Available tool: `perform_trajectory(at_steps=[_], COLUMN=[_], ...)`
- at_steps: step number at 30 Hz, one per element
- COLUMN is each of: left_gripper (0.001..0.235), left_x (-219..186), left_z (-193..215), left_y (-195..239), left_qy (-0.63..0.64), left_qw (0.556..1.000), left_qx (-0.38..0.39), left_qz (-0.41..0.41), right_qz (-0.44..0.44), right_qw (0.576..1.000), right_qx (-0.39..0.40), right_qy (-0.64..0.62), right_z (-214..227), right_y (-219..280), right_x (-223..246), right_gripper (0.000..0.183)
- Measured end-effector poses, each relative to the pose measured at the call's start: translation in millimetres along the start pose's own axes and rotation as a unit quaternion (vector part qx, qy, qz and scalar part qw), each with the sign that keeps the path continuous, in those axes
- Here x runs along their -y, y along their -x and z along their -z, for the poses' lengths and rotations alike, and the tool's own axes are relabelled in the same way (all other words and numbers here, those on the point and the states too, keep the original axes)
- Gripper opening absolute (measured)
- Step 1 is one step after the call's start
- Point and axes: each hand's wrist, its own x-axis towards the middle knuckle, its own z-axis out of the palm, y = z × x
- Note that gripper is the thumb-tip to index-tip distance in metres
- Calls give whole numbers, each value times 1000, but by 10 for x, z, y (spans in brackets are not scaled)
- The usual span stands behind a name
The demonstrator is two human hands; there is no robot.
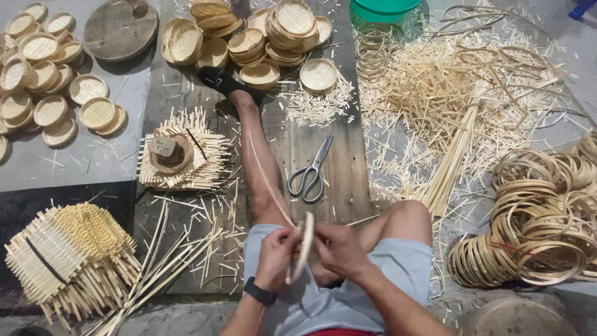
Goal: The person sits on the floor and bends thin bamboo strips into circular rings, trimming the ends with shears and stacking the finished rings nearby.
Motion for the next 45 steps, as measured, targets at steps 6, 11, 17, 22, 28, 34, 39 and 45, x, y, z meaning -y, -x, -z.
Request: perform_trajectory(at_steps=[6, 11, 17, 22, 28, 34, 39, 45], left_gripper=[17, 14, 19, 14, 19, 32, 36, 21], left_x=[145, 170, 163, 25, -1, -11, -99, -435], left_z=[-186, -5, -33, -109, -142, -128, -120, 47], left_y=[1, -81, 17, 113, 199, 210, 193, 141], left_qy=[46, 84, 59, 176, 189, 192, 130, -167], left_qw=[996, 991, 990, 974, 972, 971, 991, 874], left_qx=[63, 93, 126, 130, 87, 101, 36, -238], left_qz=[-37, 40, 25, 55, 106, 100, -6, -389], right_qz=[-107, -290, -240, -148, -31, -115, -121, -130], right_qw=[994, 886, 943, 983, 997, 982, 979, 983], right_qx=[-11, 78, -13, -95, 3, 107, 122, -59], right_qy=[9, -353, -229, -56, -69, -104, -110, -115], right_z=[-207, -251, -245, -148, 26, 141, 164, 114], right_y=[-2, 149, 188, 136, 94, 31, 7, 14], right_x=[-114, -477, -504, -185, -36, -33, -50, -57], right_gripper=[20, 20, 12, 13, 14, 14, 20, 31])
